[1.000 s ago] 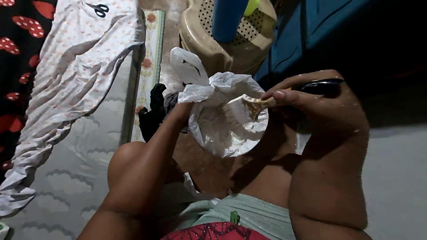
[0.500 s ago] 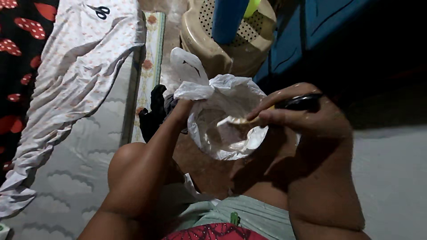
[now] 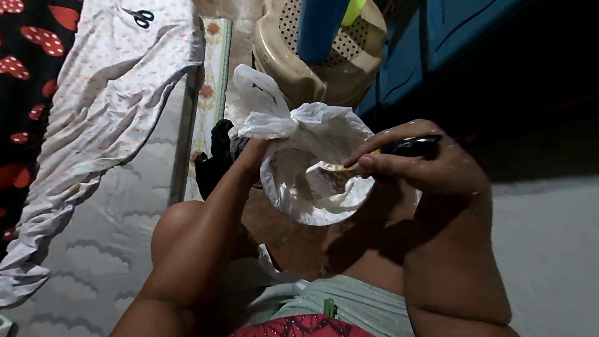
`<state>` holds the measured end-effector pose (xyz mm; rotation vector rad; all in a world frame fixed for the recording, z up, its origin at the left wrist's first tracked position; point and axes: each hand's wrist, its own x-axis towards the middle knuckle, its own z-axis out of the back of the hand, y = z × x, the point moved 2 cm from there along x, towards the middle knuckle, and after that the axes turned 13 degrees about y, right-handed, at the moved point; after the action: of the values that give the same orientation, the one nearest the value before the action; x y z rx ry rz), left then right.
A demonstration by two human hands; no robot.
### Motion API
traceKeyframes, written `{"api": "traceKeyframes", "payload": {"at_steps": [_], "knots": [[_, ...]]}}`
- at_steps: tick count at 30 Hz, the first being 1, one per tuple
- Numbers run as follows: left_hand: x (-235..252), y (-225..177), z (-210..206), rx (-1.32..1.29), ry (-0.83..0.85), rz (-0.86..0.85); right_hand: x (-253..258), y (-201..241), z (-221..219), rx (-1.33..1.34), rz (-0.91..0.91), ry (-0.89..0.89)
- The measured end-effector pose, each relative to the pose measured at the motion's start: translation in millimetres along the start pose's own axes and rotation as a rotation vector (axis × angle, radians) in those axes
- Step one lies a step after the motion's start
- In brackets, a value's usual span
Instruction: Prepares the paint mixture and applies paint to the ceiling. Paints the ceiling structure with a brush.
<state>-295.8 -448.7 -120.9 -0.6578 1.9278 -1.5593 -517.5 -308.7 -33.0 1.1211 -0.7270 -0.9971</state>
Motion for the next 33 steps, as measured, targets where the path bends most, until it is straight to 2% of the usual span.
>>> {"api": "traceKeyframes", "payload": {"at_steps": [3, 5, 7, 8, 11, 14, 17, 22, 24, 28, 30, 33], "knots": [[-2, 7, 5, 0.099, 0.029, 0.053, 2, -2, 3, -0.064, -0.12, -0.037], [-4, 8, 6, 0.254, 0.053, 0.136, -6, -1, 11, -0.094, -0.098, -0.103], [-4, 5, 5, 0.353, 0.049, 0.138, -13, 1, 19, -0.109, -0.044, -0.125], [-3, 3, 4, 0.366, 0.033, 0.143, -15, 2, 19, -0.104, -0.016, -0.117], [3, 6, 1, 0.196, -0.044, 0.113, -7, 5, 5, -0.047, 0.019, -0.037], [4, 7, 5, 0.205, -0.029, 0.054, 1, -1, 0, -0.034, -0.102, 0.003], [5, 16, 13, 0.286, -0.004, 0.095, -11, -4, 17, -0.038, -0.168, -0.122], [8, -1, 6, 0.472, -0.091, 0.209, -37, 6, 29, -0.149, -0.07, -0.277], [7, -11, -1, 0.392, -0.145, 0.211, -38, 15, 30, -0.26, -0.013, -0.297], [-1, -10, -10, -0.108, -0.199, 0.106, -34, 31, 11, -0.609, -0.006, -0.338], [-3, -9, -15, -0.211, -0.225, 0.145, -26, 34, -1, -0.781, -0.041, -0.307], [-4, -4, -16, -0.22, -0.263, 0.137, -9, 34, -29, -0.87, -0.065, -0.19]]}}
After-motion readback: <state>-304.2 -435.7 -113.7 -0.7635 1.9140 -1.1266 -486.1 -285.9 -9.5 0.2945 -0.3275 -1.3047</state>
